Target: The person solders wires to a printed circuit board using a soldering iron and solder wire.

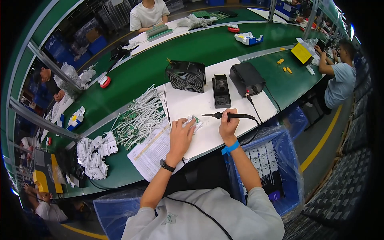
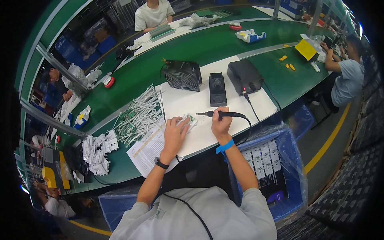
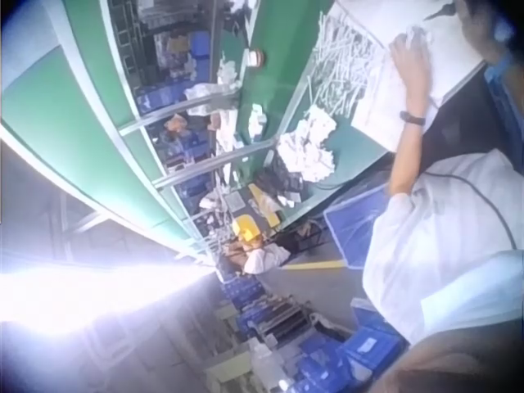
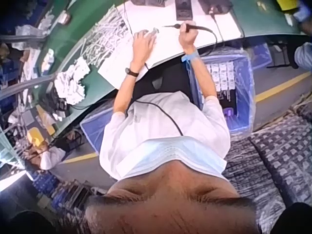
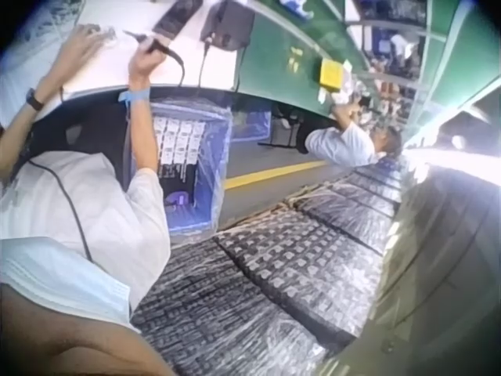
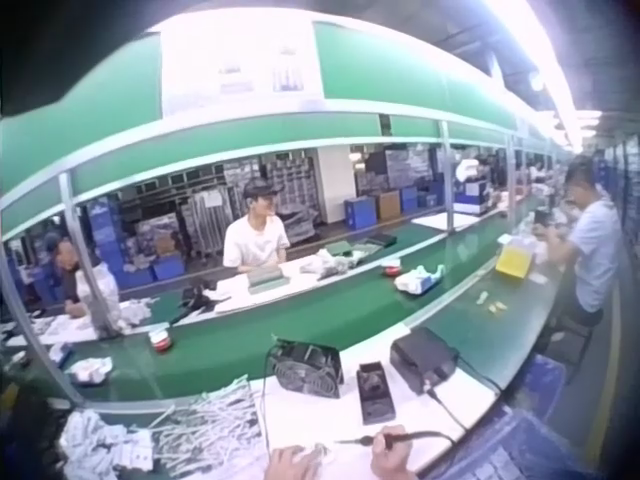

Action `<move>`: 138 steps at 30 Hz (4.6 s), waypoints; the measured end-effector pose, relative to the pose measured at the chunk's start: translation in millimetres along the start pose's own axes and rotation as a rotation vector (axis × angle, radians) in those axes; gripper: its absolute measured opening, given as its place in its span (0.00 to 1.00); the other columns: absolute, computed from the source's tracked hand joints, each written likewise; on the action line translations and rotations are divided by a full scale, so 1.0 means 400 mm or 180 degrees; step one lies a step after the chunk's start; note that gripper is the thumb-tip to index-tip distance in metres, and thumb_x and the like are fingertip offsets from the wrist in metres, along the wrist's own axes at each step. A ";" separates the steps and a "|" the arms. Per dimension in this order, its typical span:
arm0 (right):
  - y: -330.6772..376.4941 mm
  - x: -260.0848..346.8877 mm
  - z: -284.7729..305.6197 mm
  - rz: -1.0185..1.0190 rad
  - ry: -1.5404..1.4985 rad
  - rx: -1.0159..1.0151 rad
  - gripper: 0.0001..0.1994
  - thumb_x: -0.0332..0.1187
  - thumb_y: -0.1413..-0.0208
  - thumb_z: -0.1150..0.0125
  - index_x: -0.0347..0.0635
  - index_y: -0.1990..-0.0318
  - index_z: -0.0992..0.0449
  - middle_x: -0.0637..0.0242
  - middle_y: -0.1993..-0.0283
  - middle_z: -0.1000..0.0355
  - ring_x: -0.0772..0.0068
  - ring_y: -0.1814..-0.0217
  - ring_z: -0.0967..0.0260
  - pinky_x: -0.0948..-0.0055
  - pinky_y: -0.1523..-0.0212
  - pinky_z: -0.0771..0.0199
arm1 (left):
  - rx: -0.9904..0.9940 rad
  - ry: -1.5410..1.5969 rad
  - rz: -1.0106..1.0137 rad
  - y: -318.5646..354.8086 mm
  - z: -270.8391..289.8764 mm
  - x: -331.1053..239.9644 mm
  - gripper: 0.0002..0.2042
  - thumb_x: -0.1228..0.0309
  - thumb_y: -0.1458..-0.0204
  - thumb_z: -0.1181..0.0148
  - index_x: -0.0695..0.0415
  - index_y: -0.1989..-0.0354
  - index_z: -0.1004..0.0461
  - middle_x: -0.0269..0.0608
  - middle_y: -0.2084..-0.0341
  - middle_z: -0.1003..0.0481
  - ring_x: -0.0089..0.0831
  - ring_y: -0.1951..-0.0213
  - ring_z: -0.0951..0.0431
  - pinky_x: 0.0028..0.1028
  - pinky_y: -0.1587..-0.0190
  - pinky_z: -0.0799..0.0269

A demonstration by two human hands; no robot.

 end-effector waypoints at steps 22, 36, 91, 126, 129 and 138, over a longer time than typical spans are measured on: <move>0.005 0.037 0.003 -0.0534 -0.0437 -0.0215 0.09 0.23 0.38 0.36 0.36 0.54 0.29 0.69 0.67 0.30 0.81 0.68 0.32 0.81 0.65 0.30 | 0.0075 0.0321 -0.0066 0.076 0.027 -0.040 0.18 0.71 0.47 0.34 0.60 0.47 0.20 0.55 0.43 0.29 0.51 0.41 0.31 0.40 0.43 0.28; 0.051 0.033 -0.053 -0.0178 0.0221 -0.0292 0.07 0.27 0.41 0.33 0.37 0.65 0.27 0.68 0.74 0.27 0.82 0.76 0.33 0.79 0.77 0.35 | -0.0160 0.0271 0.0204 0.056 -0.067 -0.053 0.21 0.72 0.47 0.33 0.66 0.45 0.26 0.65 0.40 0.33 0.57 0.45 0.30 0.43 0.46 0.26; 0.048 0.040 -0.073 -0.0169 0.0434 0.0067 0.08 0.28 0.40 0.34 0.36 0.67 0.27 0.67 0.76 0.28 0.81 0.76 0.33 0.77 0.76 0.34 | -0.0317 0.0146 0.0200 0.056 -0.067 -0.045 0.20 0.69 0.48 0.32 0.66 0.48 0.23 0.63 0.43 0.31 0.53 0.47 0.28 0.39 0.54 0.20; 0.013 0.008 -0.025 -0.0451 -0.0476 0.0080 0.05 0.28 0.32 0.44 0.38 0.60 0.33 0.70 0.73 0.34 0.83 0.75 0.38 0.81 0.74 0.38 | 0.0165 0.0016 0.0295 0.039 -0.037 0.000 0.20 0.72 0.45 0.35 0.67 0.45 0.27 0.66 0.38 0.35 0.54 0.41 0.30 0.40 0.44 0.25; 0.011 0.012 -0.034 -0.0452 -0.0454 0.0231 0.05 0.26 0.33 0.43 0.37 0.59 0.32 0.70 0.73 0.33 0.84 0.74 0.37 0.82 0.74 0.38 | 0.0030 -0.0029 0.0271 0.041 -0.040 0.005 0.20 0.72 0.46 0.35 0.65 0.45 0.26 0.64 0.38 0.33 0.53 0.43 0.29 0.41 0.46 0.25; 0.021 -0.011 -0.041 -0.0369 -0.0163 0.0368 0.04 0.24 0.35 0.40 0.35 0.61 0.30 0.69 0.73 0.31 0.82 0.74 0.35 0.80 0.73 0.36 | -0.0068 0.0001 0.0302 0.037 -0.037 0.002 0.20 0.70 0.47 0.33 0.63 0.46 0.24 0.61 0.40 0.31 0.52 0.45 0.28 0.40 0.49 0.23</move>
Point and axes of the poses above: each hand's wrist, its own y-axis away from the middle knuckle, its own z-axis out of the back of the hand, x = y × z, the point moved 4 cm from there along -y, towards the middle knuckle
